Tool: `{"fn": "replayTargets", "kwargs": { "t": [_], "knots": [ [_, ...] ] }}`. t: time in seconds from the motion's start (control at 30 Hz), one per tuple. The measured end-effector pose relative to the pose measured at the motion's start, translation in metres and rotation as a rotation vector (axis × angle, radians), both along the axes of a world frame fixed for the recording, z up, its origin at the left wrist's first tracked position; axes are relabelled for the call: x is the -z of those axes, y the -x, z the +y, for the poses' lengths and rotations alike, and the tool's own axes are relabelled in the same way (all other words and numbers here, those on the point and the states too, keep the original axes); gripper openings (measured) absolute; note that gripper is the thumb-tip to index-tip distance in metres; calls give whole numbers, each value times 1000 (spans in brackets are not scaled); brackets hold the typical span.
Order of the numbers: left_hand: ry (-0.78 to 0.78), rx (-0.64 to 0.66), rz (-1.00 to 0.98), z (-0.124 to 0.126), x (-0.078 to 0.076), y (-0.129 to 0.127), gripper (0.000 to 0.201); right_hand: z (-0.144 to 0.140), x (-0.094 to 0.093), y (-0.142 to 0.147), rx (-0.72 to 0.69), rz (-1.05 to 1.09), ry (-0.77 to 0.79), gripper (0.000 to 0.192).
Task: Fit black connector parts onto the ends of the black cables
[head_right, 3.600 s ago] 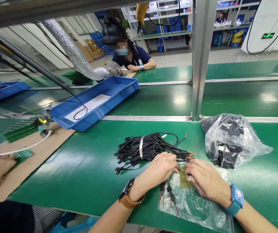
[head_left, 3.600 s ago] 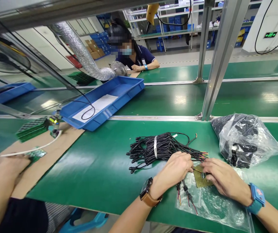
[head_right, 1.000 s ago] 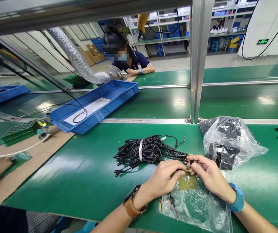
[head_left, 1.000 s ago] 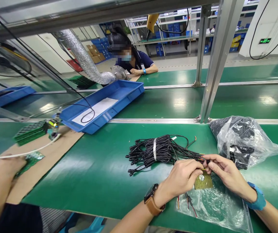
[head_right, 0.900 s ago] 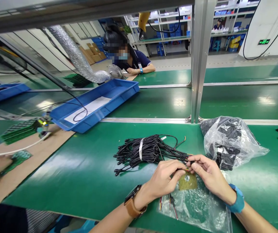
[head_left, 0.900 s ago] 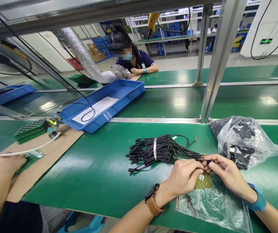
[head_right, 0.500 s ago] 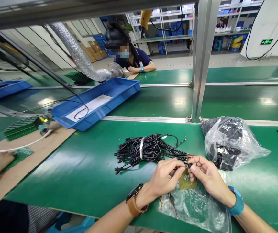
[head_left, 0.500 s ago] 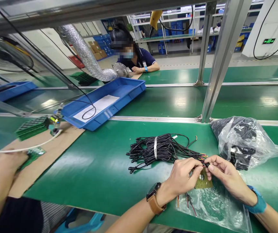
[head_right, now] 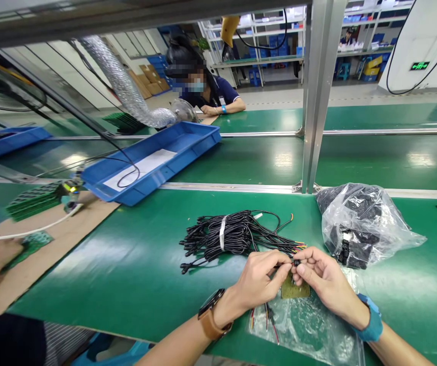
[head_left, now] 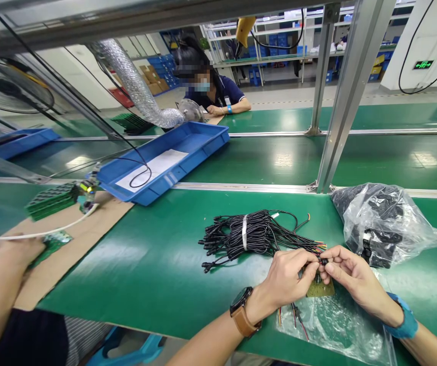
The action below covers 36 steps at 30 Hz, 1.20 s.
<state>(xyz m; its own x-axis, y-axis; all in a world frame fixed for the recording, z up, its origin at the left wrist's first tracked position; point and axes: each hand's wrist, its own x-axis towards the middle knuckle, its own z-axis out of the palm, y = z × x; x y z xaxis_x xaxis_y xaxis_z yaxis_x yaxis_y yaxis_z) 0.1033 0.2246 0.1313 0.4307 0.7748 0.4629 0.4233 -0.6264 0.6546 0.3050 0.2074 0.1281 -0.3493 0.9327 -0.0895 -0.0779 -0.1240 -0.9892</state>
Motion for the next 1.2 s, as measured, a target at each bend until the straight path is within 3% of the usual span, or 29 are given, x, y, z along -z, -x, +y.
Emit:
{"fn": "replayTargets", "kwargs": {
  "t": [0.13, 0.23, 0.3, 0.43, 0.6, 0.87, 1.2],
  "knots": [
    [-20, 18, 21, 1, 0, 1, 19, -4, 7, -2, 39, -186, -178, 25],
    [4, 100, 61, 4, -6, 7, 10, -4, 8, -3, 57, -273, -270, 21],
    [35, 136, 97, 9, -9, 12, 18, -3, 7, -3, 74, -301, -303, 19],
    [-10, 117, 131, 16, -7, 19, 6, -2, 9, -1, 64, -318, -330, 17],
    [-156, 81, 104, 15, 2, 15, 15, -3, 15, 3, 42, -338, -420, 13],
    [-176, 68, 168, 16, 8, 15, 20, 0, 14, 12, 54, -404, -612, 12],
    [-142, 93, 173, 24, -6, 20, 16, 5, 22, 9, 103, -389, -544, 7]
  ]
}}
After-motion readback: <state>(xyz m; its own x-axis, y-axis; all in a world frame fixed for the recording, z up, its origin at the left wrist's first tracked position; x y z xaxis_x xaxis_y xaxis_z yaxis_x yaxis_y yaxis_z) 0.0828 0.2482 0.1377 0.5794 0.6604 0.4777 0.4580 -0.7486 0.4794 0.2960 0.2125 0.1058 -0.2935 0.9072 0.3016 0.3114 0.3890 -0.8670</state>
